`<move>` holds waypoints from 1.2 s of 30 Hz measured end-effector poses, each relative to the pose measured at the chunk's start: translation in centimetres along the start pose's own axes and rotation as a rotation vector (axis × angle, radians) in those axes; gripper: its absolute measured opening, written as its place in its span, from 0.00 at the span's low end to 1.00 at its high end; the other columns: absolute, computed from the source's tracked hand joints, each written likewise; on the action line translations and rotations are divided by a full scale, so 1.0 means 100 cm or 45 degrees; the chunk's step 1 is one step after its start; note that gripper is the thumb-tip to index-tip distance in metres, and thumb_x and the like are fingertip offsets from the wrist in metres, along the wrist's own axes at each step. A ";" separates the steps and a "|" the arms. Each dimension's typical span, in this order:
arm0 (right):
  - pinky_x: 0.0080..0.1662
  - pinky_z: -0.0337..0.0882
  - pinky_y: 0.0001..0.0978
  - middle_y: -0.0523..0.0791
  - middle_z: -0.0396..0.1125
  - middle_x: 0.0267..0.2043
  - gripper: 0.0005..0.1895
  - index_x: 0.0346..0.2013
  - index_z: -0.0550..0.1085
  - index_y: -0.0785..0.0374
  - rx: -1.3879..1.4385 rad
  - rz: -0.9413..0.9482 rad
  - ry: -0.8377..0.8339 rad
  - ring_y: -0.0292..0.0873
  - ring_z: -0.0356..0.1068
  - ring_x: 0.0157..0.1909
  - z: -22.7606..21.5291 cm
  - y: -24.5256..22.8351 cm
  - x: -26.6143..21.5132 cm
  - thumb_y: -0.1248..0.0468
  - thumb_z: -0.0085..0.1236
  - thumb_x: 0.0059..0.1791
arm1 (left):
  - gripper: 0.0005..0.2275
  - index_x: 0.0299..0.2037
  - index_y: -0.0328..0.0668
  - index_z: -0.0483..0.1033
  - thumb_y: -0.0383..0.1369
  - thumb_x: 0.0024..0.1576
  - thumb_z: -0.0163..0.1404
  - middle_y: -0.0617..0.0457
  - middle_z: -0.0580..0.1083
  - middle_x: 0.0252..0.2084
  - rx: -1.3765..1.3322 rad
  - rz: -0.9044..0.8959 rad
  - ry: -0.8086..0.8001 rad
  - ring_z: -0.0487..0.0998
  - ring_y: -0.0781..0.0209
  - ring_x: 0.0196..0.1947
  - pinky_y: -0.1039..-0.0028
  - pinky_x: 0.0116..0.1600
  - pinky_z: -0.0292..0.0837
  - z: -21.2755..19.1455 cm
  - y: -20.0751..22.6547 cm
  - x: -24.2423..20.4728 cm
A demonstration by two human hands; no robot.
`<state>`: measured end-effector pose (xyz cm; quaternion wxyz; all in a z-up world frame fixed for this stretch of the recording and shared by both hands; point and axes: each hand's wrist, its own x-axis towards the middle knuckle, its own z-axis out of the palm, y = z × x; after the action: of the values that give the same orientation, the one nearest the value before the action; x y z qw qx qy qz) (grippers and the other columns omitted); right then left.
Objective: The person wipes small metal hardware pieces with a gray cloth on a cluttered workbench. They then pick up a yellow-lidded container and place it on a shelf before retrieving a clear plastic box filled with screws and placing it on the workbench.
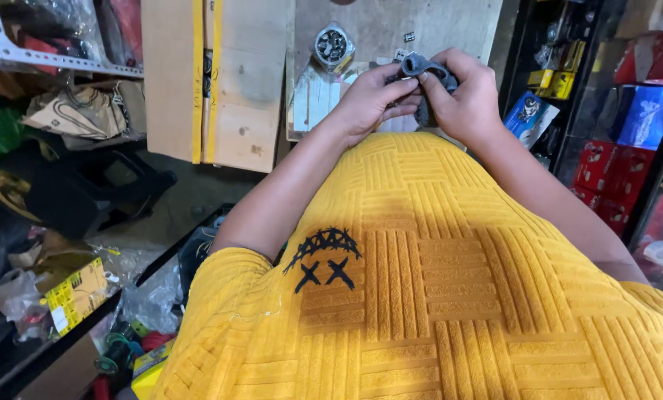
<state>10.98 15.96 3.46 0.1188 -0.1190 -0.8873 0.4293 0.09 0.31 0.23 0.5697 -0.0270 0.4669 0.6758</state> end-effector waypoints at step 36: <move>0.38 0.63 0.35 0.42 0.66 0.33 0.10 0.40 0.73 0.64 0.115 0.121 -0.062 0.38 0.62 0.36 -0.005 0.003 0.002 0.62 0.62 0.60 | 0.03 0.33 0.43 0.73 0.24 0.54 0.53 0.48 0.74 0.30 -0.086 0.000 0.076 0.78 0.62 0.30 0.74 0.41 0.84 0.003 0.010 0.003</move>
<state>11.01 16.59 3.57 0.0819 -0.1450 -0.8631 0.4767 -0.67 0.77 0.82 0.5542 -0.0662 0.4605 0.6902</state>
